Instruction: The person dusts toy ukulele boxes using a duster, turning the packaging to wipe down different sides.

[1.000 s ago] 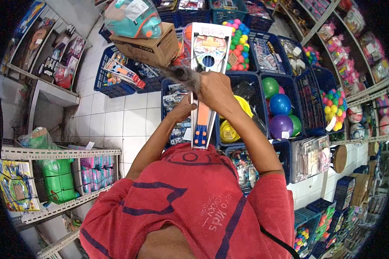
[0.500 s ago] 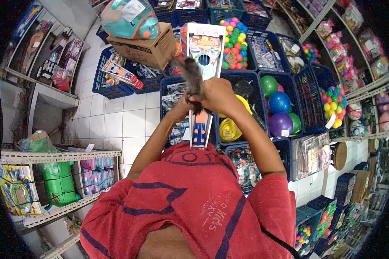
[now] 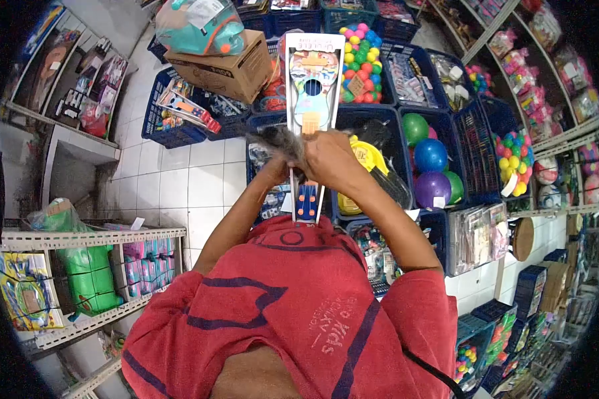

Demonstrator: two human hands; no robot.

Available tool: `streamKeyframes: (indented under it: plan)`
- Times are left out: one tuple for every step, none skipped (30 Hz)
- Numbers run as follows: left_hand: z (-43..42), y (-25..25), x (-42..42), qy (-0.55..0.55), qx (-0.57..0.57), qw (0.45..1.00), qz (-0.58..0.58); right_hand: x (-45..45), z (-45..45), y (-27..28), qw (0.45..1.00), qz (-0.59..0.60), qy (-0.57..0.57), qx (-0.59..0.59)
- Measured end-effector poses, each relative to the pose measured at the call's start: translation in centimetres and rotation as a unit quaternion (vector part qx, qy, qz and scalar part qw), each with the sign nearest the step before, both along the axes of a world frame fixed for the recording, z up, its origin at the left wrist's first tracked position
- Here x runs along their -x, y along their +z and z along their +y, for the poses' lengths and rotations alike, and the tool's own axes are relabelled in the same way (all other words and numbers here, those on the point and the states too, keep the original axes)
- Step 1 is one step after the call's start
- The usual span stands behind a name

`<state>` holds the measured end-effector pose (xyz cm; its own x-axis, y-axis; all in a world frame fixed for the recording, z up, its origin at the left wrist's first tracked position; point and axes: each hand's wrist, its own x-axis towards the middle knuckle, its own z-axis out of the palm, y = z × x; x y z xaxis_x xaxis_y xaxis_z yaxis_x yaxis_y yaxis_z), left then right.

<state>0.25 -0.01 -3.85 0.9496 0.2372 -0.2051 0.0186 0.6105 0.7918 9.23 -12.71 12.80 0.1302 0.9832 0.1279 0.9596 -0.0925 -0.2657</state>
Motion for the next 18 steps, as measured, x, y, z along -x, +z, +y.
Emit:
streamKeyframes:
  plan:
    - [-0.5,0.0,0.1,0.023,-0.021,0.999,-0.019,-0.2,0.1,-0.3,0.999,0.0,0.006,-0.034]
    - [-1.0,-0.1,0.1,0.047,-0.043,0.997,-0.038,-0.1,-0.1,-0.5,0.999,0.008,0.014,-0.038]
    - [-1.0,-0.6,0.3,0.039,-0.129,0.988,-0.076,0.1,-0.3,-0.8,0.999,0.015,0.023,-0.043]
    - [-1.2,-0.2,0.7,0.018,-0.092,0.995,-0.042,0.3,-0.5,-1.2,0.998,0.022,0.033,-0.048]
    - [-1.3,0.2,1.1,-0.001,-0.055,0.998,-0.007,0.2,-0.7,-3.0,0.997,0.059,0.042,-0.001]
    - [-1.7,0.3,1.2,0.043,-0.08,0.995,0.037,0.9,-1.0,-2.8,0.995,0.086,0.056,0.015]
    - [-2.0,0.4,1.3,0.085,-0.102,0.988,0.084,1.0,-1.0,-3.1,0.995,0.076,0.068,0.007]
    - [-1.9,0.6,1.2,0.067,-0.048,0.993,0.081,1.0,-1.1,-3.4,0.995,0.066,0.08,-0.002]
    - [-1.9,0.7,1.2,0.049,0.005,0.995,0.081,0.7,-0.9,-3.4,0.997,0.041,0.068,-0.026]
    - [-1.8,2.0,1.4,0.008,0.036,0.997,0.075,0.6,-0.6,-2.8,0.997,0.016,0.055,-0.049]
    - [-1.8,1.7,1.7,-0.01,0.022,0.997,0.069,0.8,-0.7,-1.6,0.998,0.025,0.026,-0.049]
    - [-1.8,1.3,2.0,-0.029,0.008,0.998,0.063,0.6,-0.6,-2.5,0.998,0.023,0.046,-0.039]
    - [-1.7,1.0,2.3,-0.047,-0.006,0.997,0.056,0.8,-0.8,-3.0,0.998,0.028,0.044,-0.036]
    - [-1.9,0.2,2.1,-0.026,-0.05,0.996,0.067,1.0,-1.0,-3.2,0.998,0.031,0.042,-0.034]
    - [-2.2,0.5,1.9,-0.005,-0.093,0.992,0.079,1.1,-1.2,-3.7,0.997,0.05,0.058,-0.02]
    - [-2.3,0.8,1.5,0.026,-0.084,0.991,0.097,1.3,-1.6,-4.4,0.995,0.07,0.074,-0.006]
    - [-2.4,1.2,1.3,0.058,-0.076,0.989,0.114,1.5,-1.8,-4.8,0.992,0.089,0.091,0.007]
    - [-2.5,1.2,1.1,0.071,-0.089,0.987,0.118,1.6,-1.8,-4.1,0.994,0.083,0.076,0.011]
